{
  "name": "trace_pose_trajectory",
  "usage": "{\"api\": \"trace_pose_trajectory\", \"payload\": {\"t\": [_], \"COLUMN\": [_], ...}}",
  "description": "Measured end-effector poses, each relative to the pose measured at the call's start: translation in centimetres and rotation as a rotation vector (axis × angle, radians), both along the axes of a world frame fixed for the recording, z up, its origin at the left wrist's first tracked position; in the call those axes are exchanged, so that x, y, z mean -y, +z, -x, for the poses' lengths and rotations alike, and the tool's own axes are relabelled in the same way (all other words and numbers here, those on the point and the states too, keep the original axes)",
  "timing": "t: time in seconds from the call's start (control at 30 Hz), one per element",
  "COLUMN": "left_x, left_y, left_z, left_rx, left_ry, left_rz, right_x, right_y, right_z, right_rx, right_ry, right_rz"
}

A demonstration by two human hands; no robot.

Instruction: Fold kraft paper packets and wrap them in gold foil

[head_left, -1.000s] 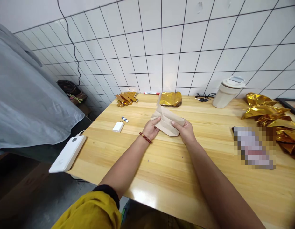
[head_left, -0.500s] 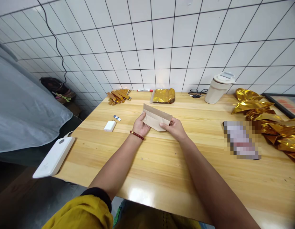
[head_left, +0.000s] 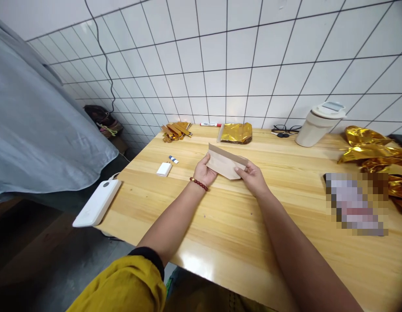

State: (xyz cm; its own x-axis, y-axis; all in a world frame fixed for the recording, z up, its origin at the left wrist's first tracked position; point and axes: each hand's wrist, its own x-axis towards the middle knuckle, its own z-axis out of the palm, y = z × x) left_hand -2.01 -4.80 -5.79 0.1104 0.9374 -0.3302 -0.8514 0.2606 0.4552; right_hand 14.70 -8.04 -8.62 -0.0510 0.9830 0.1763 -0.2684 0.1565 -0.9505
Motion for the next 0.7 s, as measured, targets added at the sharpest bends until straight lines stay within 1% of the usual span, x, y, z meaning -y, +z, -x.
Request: {"api": "trace_pose_trajectory", "payload": {"t": [0.07,0.13,0.23,0.3,0.33,0.43,0.6,0.7], "left_x": [0.2,0.6,1.4,1.7,1.8,1.5,0.9,0.7], "left_y": [0.1,0.4,0.5,0.5,0.4,0.2,0.2,0.2], "left_z": [0.1,0.2,-0.1,-0.4,-0.6,-0.9,-0.7,-0.5], "left_rx": [0.023,0.05,0.037,-0.016,-0.043,-0.075,-0.037,-0.011], "left_ry": [-0.005,-0.045,-0.186,-0.262,-0.274,-0.229,-0.128,-0.123], "left_rz": [0.003,-0.052,-0.187,-0.218,-0.215,-0.195,-0.16,-0.141], "right_x": [0.0,-0.1,-0.3,-0.4,-0.4,-0.1,0.3,0.4], "right_y": [-0.1,-0.3,-0.6,-0.7,-0.7,-0.4,0.2,0.2], "right_z": [-0.1,-0.2,-0.3,-0.4,-0.4,-0.5,-0.6,-0.5], "right_rx": [0.025,0.027,0.0,-0.016,-0.013,0.029,0.127,0.166], "right_ry": [0.022,0.015,-0.062,-0.101,-0.102,-0.083,-0.059,-0.046], "right_rz": [-0.026,-0.035,-0.05,-0.063,-0.068,-0.085,-0.063,-0.047]}}
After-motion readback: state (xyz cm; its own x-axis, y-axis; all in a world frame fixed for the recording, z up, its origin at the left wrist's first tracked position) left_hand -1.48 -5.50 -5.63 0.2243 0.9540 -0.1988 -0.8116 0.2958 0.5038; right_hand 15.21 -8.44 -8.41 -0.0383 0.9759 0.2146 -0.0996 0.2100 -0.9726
